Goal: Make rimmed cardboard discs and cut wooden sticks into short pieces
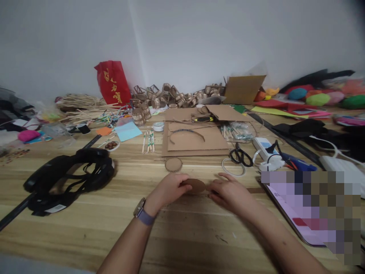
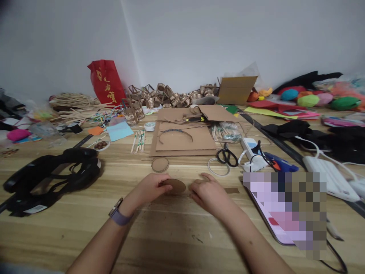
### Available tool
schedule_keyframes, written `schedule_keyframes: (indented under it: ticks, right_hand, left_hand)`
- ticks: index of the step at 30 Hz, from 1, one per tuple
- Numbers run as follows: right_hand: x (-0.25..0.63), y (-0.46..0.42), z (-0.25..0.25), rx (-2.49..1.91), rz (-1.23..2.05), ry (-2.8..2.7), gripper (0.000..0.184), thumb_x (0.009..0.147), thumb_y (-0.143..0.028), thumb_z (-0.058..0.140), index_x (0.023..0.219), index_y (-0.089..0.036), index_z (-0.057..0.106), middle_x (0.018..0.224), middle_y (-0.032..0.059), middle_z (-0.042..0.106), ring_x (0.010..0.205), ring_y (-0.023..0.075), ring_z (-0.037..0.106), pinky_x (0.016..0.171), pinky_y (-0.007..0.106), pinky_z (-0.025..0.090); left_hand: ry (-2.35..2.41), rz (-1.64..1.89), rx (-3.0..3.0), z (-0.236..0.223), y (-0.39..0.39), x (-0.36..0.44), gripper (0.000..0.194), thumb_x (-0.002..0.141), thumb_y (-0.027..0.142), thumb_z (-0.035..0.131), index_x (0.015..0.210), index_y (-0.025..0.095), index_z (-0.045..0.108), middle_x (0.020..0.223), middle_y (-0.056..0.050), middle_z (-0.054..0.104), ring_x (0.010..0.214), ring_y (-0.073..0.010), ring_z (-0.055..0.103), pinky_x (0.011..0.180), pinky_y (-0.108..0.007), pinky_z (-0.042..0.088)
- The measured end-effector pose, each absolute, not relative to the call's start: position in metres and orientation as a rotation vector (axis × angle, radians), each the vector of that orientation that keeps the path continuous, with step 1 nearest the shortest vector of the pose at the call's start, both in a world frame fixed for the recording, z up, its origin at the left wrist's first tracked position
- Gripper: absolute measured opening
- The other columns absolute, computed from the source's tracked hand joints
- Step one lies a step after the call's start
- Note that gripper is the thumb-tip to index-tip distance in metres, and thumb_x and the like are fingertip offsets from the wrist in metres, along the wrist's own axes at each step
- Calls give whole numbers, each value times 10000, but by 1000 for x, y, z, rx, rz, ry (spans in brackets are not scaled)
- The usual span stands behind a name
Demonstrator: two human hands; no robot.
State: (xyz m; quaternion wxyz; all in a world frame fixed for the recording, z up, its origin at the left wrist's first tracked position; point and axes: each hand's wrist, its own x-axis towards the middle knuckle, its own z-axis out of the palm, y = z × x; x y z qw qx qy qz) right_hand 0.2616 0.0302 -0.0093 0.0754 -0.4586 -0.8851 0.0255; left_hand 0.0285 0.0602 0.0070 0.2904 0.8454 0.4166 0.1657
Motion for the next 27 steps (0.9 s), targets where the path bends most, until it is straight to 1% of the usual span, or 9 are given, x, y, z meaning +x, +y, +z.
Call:
schedule_keyframes:
  ticks: [6,11,14,17,19,20,22,24,27]
  right_hand:
    - [262,31,-11,-1389,58,-2686,143,829,-144,533,776,-205,651,767,46,722,756,210,679,995,464,377]
    - [262,30,-13,-1378,56,-2682,128,825,-153,541,760,-212,634,757,39,718,741,198,672,995,455,376]
    - [262,30,-12,-1443,110,-2550,138,829,-181,534,736,-215,631,745,41,719,730,208,667,987,486,375]
    - [266,30,-4,-1486,311,-2079,138,840,-315,547,783,-230,640,790,59,732,763,232,666,892,460,448]
    - [270,29,4,-1421,554,-1685,215,814,-438,590,850,-230,632,849,76,742,803,245,676,798,410,495]
    - [271,28,9,-1365,678,-1509,268,791,-486,616,868,-229,617,865,80,744,828,250,683,779,394,503]
    - [273,25,17,-1244,871,-1265,345,750,-545,658,865,-229,579,884,80,743,892,262,688,811,391,500]
    - [270,23,21,-1177,991,-1181,386,741,-577,663,868,-229,552,919,87,737,963,276,677,844,401,489]
    - [261,19,20,-1181,1115,-1217,410,756,-604,637,868,-224,531,933,92,733,998,288,665,833,397,487]
  left_hand:
    - [1110,448,2290,8,60,29,144,844,236,545,773,172,652,714,3,635,661,-146,517,589,-237,311]
    - [1102,444,2277,6,59,29,133,837,234,552,760,179,646,696,10,631,658,-145,522,600,-237,331]
    - [1198,616,2151,6,59,29,141,836,279,558,793,174,643,708,-2,642,661,-154,543,608,-241,366]
    - [1159,974,1767,9,58,30,223,828,343,572,943,163,637,849,-43,690,747,-176,610,644,-245,438]
    - [1003,1115,1514,12,57,31,326,792,384,621,1019,151,637,948,-72,706,837,-200,641,702,-258,478]
    - [921,1136,1424,14,56,32,371,763,405,658,1027,144,647,973,-83,711,873,-213,647,735,-268,489]
    - [795,1057,1323,16,52,36,434,701,442,729,1002,131,682,976,-98,720,909,-236,651,789,-293,497]
    - [699,880,1294,15,47,41,477,651,470,775,977,129,708,968,-104,723,915,-250,652,813,-317,499]
    - [579,666,1311,8,39,49,551,626,494,792,1052,157,702,996,-90,713,917,-246,644,826,-336,497]
